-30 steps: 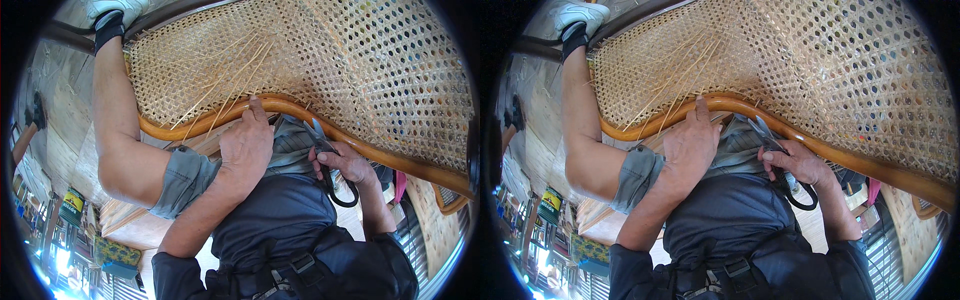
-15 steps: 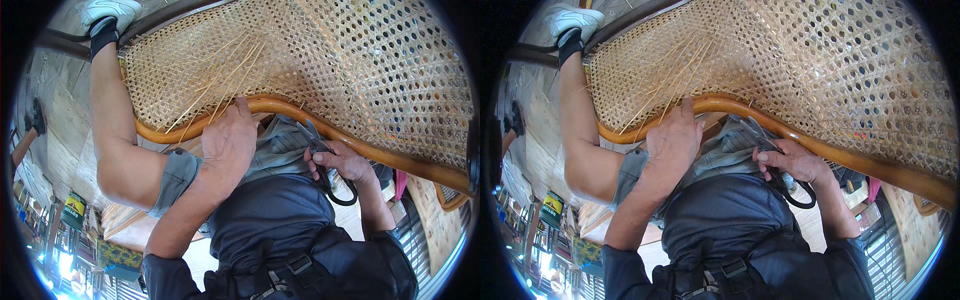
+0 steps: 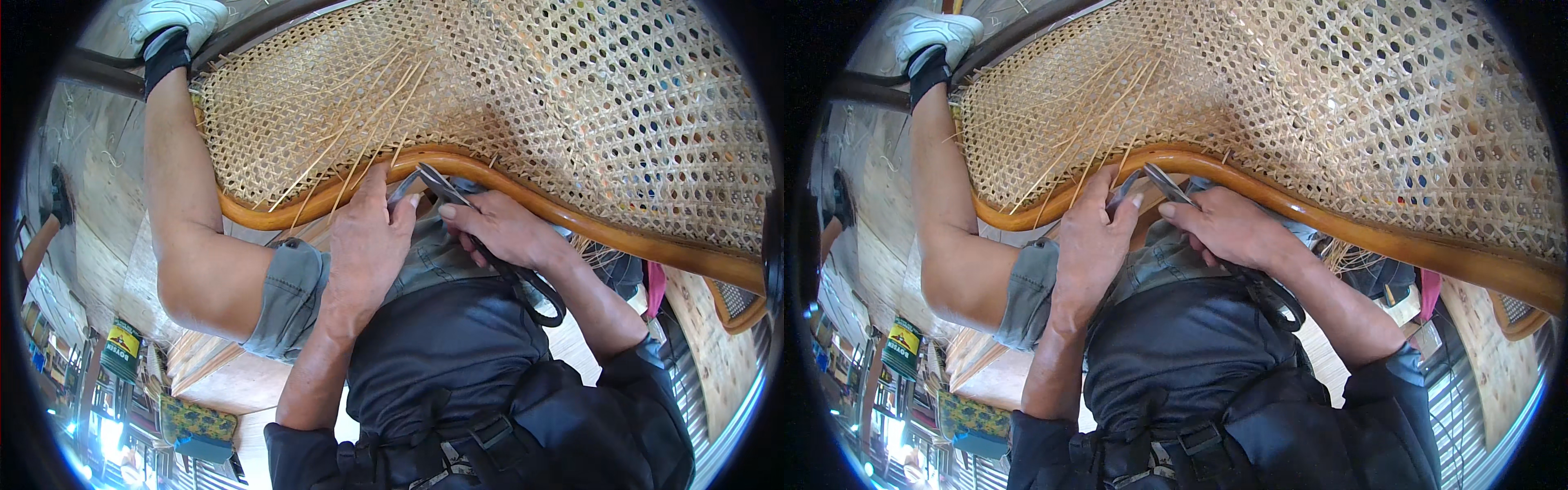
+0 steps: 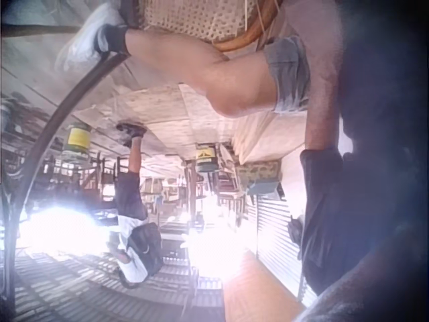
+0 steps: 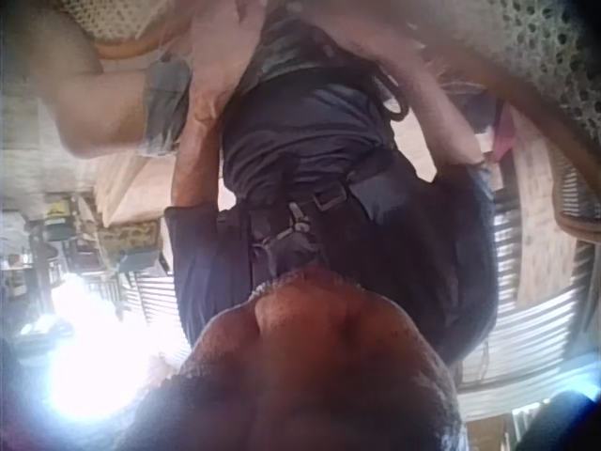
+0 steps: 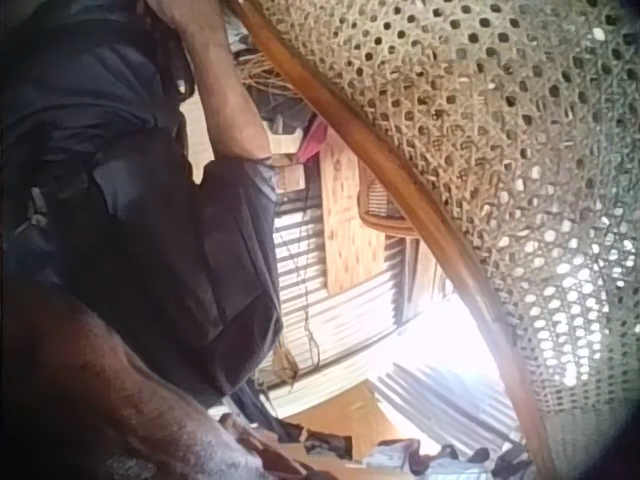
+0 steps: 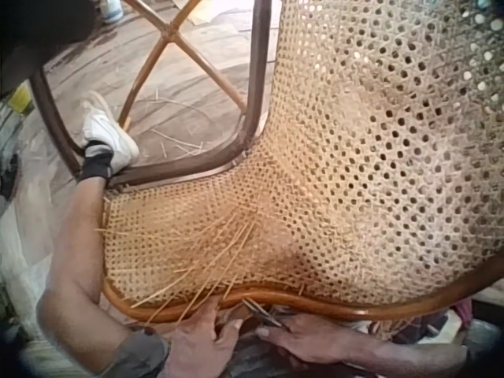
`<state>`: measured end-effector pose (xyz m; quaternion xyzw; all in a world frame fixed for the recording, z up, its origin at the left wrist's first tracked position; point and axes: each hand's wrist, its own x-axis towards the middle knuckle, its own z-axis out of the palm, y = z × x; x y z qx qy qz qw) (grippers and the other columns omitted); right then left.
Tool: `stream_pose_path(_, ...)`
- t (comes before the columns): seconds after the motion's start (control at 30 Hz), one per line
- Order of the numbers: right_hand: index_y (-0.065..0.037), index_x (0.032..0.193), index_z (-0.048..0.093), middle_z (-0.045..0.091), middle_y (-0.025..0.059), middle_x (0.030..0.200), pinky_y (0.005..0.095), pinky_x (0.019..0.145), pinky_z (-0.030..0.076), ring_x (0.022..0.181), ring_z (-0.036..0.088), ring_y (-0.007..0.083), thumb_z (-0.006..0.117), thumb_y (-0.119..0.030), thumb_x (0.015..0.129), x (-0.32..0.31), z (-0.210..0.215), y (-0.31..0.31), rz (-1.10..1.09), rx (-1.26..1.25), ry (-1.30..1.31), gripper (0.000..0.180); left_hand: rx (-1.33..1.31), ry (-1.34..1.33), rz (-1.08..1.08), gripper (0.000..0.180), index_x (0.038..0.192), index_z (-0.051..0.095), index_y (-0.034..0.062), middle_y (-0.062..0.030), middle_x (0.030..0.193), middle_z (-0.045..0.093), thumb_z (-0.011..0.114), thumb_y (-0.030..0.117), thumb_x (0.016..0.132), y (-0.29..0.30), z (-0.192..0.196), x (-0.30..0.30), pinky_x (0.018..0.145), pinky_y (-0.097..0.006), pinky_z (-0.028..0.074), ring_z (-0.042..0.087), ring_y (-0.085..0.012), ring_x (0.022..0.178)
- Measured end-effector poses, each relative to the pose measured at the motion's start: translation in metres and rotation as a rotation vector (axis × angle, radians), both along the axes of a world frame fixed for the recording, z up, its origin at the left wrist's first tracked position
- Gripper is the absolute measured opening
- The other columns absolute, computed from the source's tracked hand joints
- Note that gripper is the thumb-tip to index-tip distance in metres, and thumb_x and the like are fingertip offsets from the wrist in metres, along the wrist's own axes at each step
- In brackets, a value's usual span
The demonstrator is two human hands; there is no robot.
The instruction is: Repairing a rattan chair by weaving new rattan strips into the seat and trimming them with a utility knife and snips.
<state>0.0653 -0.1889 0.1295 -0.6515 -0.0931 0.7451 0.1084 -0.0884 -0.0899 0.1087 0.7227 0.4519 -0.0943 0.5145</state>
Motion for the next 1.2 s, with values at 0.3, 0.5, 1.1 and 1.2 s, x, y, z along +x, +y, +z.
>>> stream_pose_path(0.3,0.005,0.08,0.058,0.054,0.0087,0.056,0.0323,0.047,0.045,0.045,0.055,0.0177,0.041,-0.043,0.093,0.0,-0.011,0.018,0.043,0.06,-0.018,0.052,-0.102,-0.068,0.139,0.036,0.114,0.052,-0.0023,-0.0229,0.088,0.063,0.058,0.014,0.082,0.001,0.006,0.005,0.072,-0.042,0.049,0.064,-0.0347,0.08)
stream_pose_path(0.5,0.001,0.083,0.057,0.052,0.0045,0.055,0.0296,0.043,0.04,0.044,0.052,0.0137,0.044,-0.042,0.093,0.002,-0.016,0.026,0.176,0.11,-0.023,0.046,-0.123,-0.055,0.154,0.032,0.111,0.053,-0.0027,-0.0229,0.088,0.063,0.057,0.012,0.083,0.002,0.011,0.008,0.072,-0.04,0.05,0.065,-0.0336,0.08)
stream_pose_path(1.1,-0.001,0.101,0.057,0.059,0.0088,0.081,0.0338,0.071,0.046,0.075,0.058,0.0207,0.061,-0.04,0.082,0.02,0.077,-0.136,-0.011,0.24,-0.626,0.044,-0.016,-0.334,0.196,0.012,0.09,0.062,-0.0005,-0.0124,0.09,0.061,0.064,0.007,0.08,-0.029,-0.014,-0.04,0.068,-0.034,0.047,0.059,-0.0281,0.076)
stream_pose_path(1.2,-0.001,0.101,0.055,0.056,0.0055,0.08,0.0282,0.071,0.044,0.074,0.052,0.0134,0.058,-0.028,0.085,0.009,0.042,-0.218,-0.14,0.166,-0.865,0.032,0.009,-0.353,0.207,0.013,0.089,0.064,0.0002,-0.0133,0.093,0.061,0.062,0.012,0.084,-0.028,-0.017,-0.04,0.069,-0.035,0.047,0.06,-0.0294,0.081)
